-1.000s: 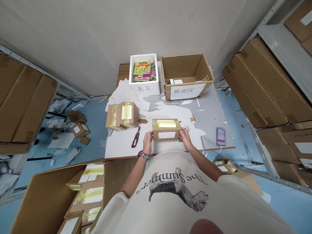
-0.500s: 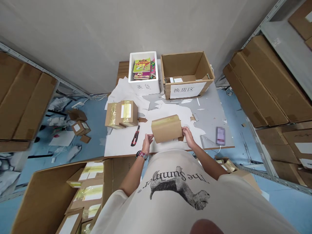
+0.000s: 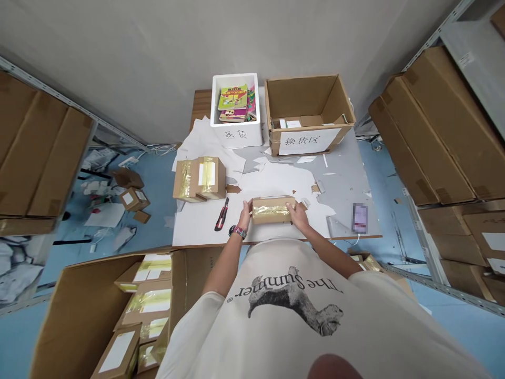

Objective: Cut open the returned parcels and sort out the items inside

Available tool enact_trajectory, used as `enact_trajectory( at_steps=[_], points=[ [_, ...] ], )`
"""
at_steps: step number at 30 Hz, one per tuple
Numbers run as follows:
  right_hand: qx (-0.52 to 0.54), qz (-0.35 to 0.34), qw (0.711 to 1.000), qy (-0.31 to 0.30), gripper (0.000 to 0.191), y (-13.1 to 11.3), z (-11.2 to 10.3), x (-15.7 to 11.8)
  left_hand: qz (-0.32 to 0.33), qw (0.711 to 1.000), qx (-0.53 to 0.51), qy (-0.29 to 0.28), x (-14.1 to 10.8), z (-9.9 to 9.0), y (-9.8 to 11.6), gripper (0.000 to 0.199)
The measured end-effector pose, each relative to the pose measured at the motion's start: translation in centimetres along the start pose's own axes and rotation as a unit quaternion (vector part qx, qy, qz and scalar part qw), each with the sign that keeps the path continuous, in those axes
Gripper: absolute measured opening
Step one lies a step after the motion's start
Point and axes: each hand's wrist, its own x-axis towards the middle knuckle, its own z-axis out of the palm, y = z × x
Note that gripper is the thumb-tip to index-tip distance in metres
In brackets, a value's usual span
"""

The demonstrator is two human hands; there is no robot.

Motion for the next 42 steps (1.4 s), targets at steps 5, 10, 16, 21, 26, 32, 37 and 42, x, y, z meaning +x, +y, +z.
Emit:
enact_trajectory(
  at_steps=[5,10,16,21,26,32,37,42],
  points=[
    [-0.01,0.05,0.999,-0.007,0.078,-0.3,0.4,0.3,-0.056,0.941,0.222,0.249,0.3,-6.9,-1.7,0.07],
    [0.028,-0.014,0.999,0.028,0.064,1.2,0.4,0.2,-0.183,0.936,0.227,0.196,-0.7,-11.7,-4.4,0.053],
    [0.031,-0.021,0.998,0.049,0.057,0.1,1.0,0.8,-0.236,0.957,0.047,0.159,-0.8,-9.4,-3.6,0.032],
    [0.046,-0.112,0.974,0.191,0.061,-4.0,1.8,-1.1,-0.108,0.976,-0.112,0.149,-2.6,-3.3,0.2,0.049],
    [0.287,-0.113,0.95,-0.036,0.071,-8.9,4.7,-2.5,0.162,0.986,-0.012,-0.033,-5.9,-0.4,4.1,0.055],
    [0.259,0.018,0.966,0.018,0.058,-9.8,2.7,-0.8,0.276,0.933,0.229,0.014,-3.8,-1.9,3.4,0.09],
    [-0.037,-0.083,0.995,-0.032,0.049,-8.9,-2.0,-2.1,0.214,0.956,0.177,-0.095,1.4,-3.3,1.0,0.111],
    [-0.325,-0.221,0.914,-0.102,0.044,-11.3,-3.2,-2.9,0.207,0.961,0.107,-0.149,3.9,-4.2,-0.5,0.138]
  ],
)
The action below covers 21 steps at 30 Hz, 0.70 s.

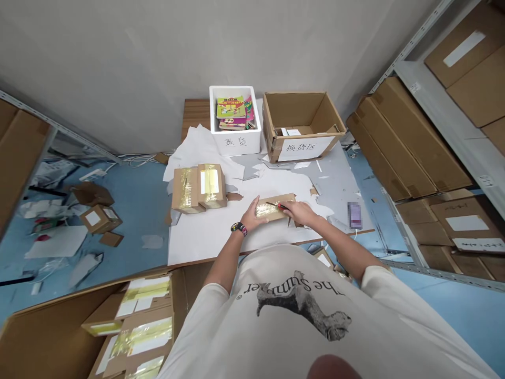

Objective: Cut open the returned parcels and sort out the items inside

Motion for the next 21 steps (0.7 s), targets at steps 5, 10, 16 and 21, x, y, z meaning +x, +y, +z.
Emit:
enact_trajectory(
  at_steps=[5,10,16,21],
  points=[
    [-0.144,-0.045,0.986,-0.07,0.04,-3.0,-1.1,2.6,0.016,0.998,-0.045,-0.031,0.7,-0.1,-0.8,0.149],
    [-0.198,-0.08,0.972,-0.102,0.04,-5.0,-1.7,4.8,0.014,0.999,-0.05,-0.011,0.8,0.4,-0.9,0.141],
    [-0.189,-0.097,0.971,-0.106,0.038,-5.0,-1.4,5.9,0.017,0.999,-0.042,-0.004,0.5,0.5,-0.3,0.13],
    [-0.223,-0.028,0.966,-0.13,0.03,-1.1,-1.4,5.3,0.011,0.999,-0.038,-0.008,0.2,0.1,0.3,0.128]
  ],
)
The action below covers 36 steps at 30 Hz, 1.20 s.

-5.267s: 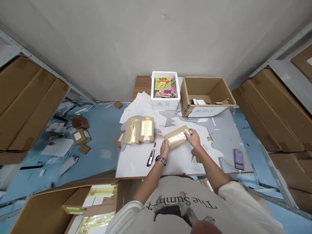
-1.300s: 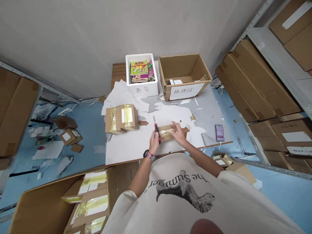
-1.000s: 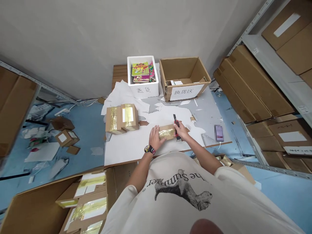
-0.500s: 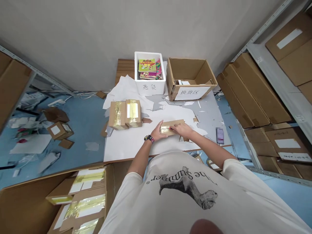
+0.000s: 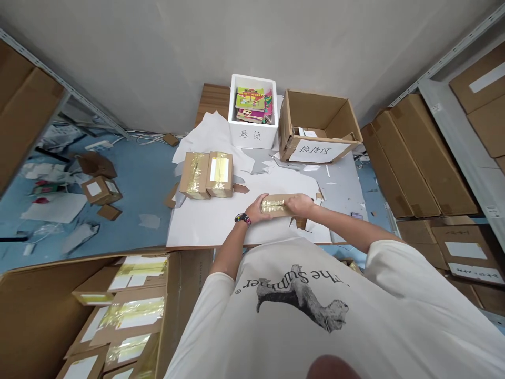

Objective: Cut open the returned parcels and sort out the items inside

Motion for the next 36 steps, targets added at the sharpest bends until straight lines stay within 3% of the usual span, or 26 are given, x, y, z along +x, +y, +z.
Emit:
enact_trajectory(
  at_steps=[3,9,16,21,23,26,28,31,34,36],
  points=[
    [-0.002,0.044,0.999,-0.015,0.027,3.5,1.3,-1.7,-0.013,1.0,0.012,0.002,-0.1,-0.1,0.3,0.128],
    [0.011,0.048,0.999,0.003,0.044,9.8,3.2,-5.8,-0.061,0.996,0.065,-0.005,-0.2,-0.8,1.4,0.128],
    [0.017,0.018,0.999,0.035,0.05,12.3,4.5,-6.0,-0.105,0.989,0.104,-0.011,-0.2,-1.7,3.3,0.13],
    [0.067,0.001,0.995,0.073,0.059,14.1,6.8,-6.1,-0.136,0.98,0.145,-0.025,-0.1,-2.0,4.2,0.129],
    [0.075,0.023,0.994,0.07,0.056,15.9,7.9,-7.1,-0.14,0.977,0.159,-0.026,-0.2,-2.1,4.3,0.129],
    [0.079,0.104,0.991,0.014,0.045,19.5,9.8,-10.2,-0.141,0.974,0.173,-0.036,-0.3,-2.3,4.5,0.128],
    [0.089,0.15,0.984,0.028,0.048,21.3,11.2,-12.6,-0.131,0.972,0.192,-0.046,-0.1,-2.5,4.6,0.129],
    [0.144,0.198,0.964,0.101,0.051,20.8,12.8,-14.8,-0.112,0.955,0.274,-0.036,1.0,-2.1,5.2,0.127],
    [0.201,0.215,0.945,0.143,0.054,17.2,13.6,-14.1,-0.069,0.935,0.347,0.0,3.4,-0.3,6.1,0.112],
    [0.233,0.209,0.938,0.151,0.057,14.4,13.9,-12.8,-0.016,0.933,0.359,-0.007,5.1,1.6,6.8,0.099]
  ],
)
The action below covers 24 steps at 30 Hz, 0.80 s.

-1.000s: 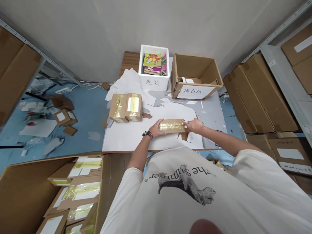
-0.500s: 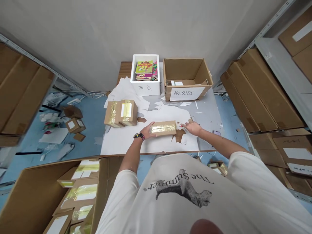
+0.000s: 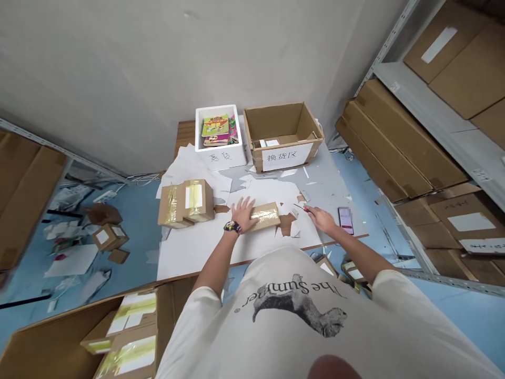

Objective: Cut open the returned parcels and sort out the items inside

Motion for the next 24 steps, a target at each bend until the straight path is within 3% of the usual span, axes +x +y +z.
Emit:
enact_trajectory(
  at_steps=[4,11,17,24],
  points=[
    [0.035,-0.049,0.998,0.008,0.063,-3.1,2.3,-0.2,0.035,0.999,0.029,-0.022,2.1,1.8,2.8,0.074],
    [-0.059,-0.16,0.985,-0.007,0.061,-4.2,2.0,-0.3,0.045,0.99,0.126,0.035,2.0,3.2,3.8,0.056],
    [-0.145,-0.147,0.978,-0.004,0.062,-7.0,2.0,0.8,0.086,0.987,0.124,0.062,1.7,3.8,3.5,0.055],
    [-0.161,-0.152,0.975,0.006,0.06,-6.9,2.2,-0.4,0.092,0.986,0.109,0.085,1.7,3.8,3.5,0.054]
  ],
)
